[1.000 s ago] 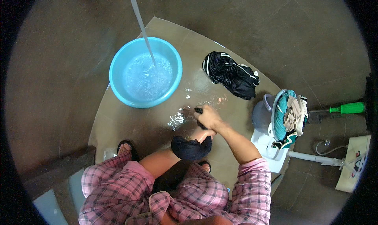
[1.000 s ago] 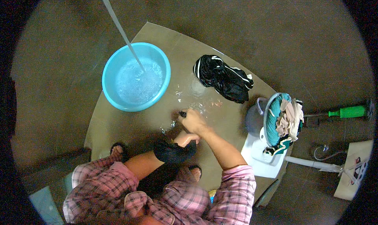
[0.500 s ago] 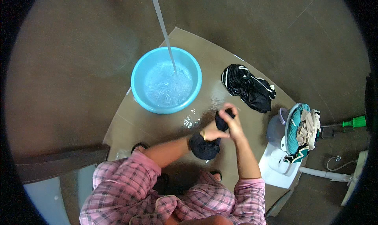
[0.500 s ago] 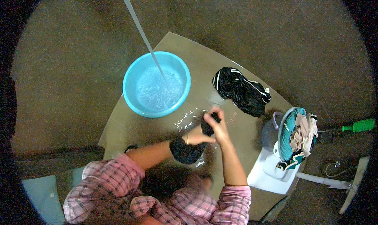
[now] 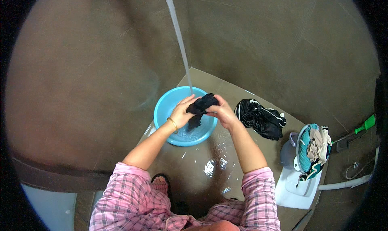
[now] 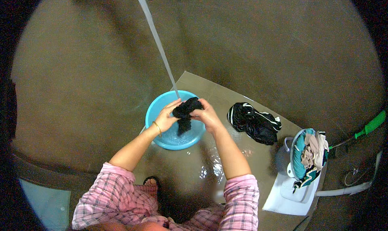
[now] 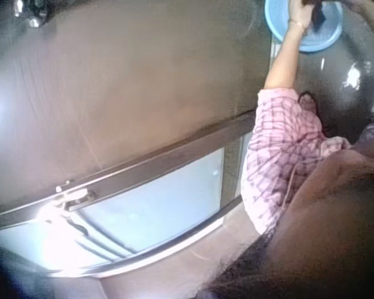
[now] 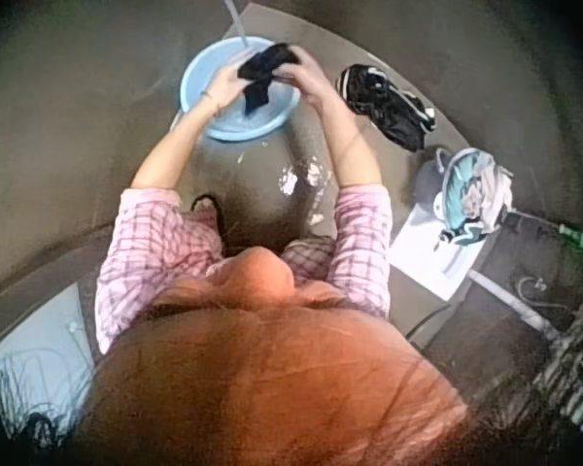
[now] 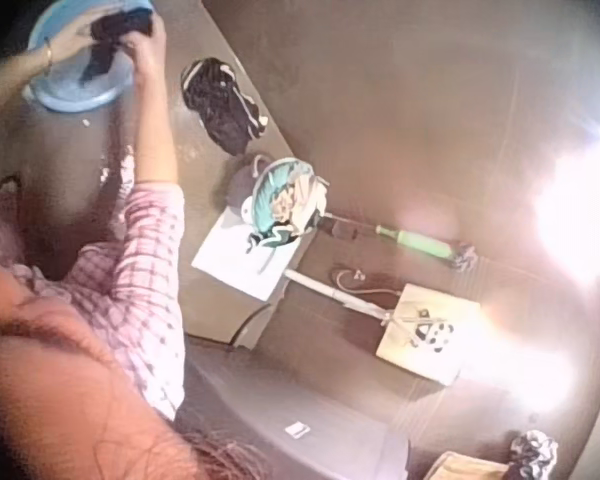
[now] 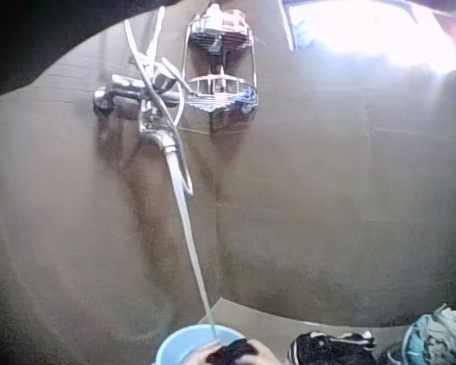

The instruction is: The person sits on the floor and hand-washes dark-colored clothes in a blue basin filled with water. They repeatedly submerge, scrub, and wring out the garments, then rinse them under a running tap before wringing them out again.

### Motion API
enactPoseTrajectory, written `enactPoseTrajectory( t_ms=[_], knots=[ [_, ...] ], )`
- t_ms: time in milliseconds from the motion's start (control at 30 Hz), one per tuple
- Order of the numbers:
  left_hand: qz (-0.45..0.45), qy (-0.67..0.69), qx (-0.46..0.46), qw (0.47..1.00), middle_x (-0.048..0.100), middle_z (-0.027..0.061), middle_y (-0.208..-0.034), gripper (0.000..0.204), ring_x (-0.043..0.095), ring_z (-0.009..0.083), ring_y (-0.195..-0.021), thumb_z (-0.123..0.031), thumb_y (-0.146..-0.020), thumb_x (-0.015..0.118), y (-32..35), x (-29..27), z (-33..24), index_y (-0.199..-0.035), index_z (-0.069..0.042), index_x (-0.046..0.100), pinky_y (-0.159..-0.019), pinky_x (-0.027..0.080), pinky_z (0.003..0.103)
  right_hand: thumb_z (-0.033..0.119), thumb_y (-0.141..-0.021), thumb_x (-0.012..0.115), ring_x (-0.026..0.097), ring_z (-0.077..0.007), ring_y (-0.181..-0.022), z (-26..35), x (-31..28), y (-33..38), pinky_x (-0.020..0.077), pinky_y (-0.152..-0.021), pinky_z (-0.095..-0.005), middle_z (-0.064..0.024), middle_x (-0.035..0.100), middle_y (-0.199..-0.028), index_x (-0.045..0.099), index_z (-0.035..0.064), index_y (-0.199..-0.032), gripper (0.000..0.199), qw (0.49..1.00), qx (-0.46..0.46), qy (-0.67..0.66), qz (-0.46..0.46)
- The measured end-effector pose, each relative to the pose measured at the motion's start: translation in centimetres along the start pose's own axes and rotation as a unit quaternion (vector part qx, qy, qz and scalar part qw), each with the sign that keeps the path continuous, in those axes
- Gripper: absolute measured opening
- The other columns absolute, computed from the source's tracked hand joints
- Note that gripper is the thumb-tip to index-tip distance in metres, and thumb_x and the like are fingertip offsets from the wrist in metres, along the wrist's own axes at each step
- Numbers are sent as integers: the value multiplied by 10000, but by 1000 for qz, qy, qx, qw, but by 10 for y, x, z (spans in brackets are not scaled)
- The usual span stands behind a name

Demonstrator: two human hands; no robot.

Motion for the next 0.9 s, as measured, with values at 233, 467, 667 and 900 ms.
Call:
enactPoseTrajectory(
  t_ms=[233,467,667,900],
  knots=[
    [-87,350,-311,879,624,35,-1127,430,568,135,-1013,41,-777,573,51,-3,103,-1203,-21,583,-914,428,270,172,-731,764,520,-117,-682,-104,11,-47,438,-635,-250,1,553,-810,481,18,-1180,553,979,-74,181,-65],
    [-186,489,-392,757,616,46,-1113,271,598,212,-1020,-133,-903,461,65,-27,129,-1159,-101,545,-892,479,374,492,-746,701,560,-265,-997,-152,26,-8,356,-999,-450,-121,614,-1017,490,37,-1282,734,736,-99,662,-98],
    [-147,658,-345,652,579,98,-1229,446,544,254,-1124,-350,-945,379,82,-28,147,-1232,-37,517,-995,406,392,456,-791,631,523,-299,-1103,-190,50,32,284,-1050,-480,-140,618,-1065,657,86,-987,419,658,-67,742,111],
    [-85,721,-300,619,594,90,-1206,436,544,247,-1123,-358,-923,405,72,-31,108,-1184,-47,564,-996,392,397,410,-780,666,588,-334,-1005,-172,45,38,454,-871,-412,-150,641,-1090,634,81,-1066,437,841,-8,538,58]
  ],
)
Point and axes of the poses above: each hand's wrist, its own y-axis away from the middle knuckle, its own x-axis out of the palm, z = x × y, the point moved 2 cm from there along -y, towards the middle knuckle
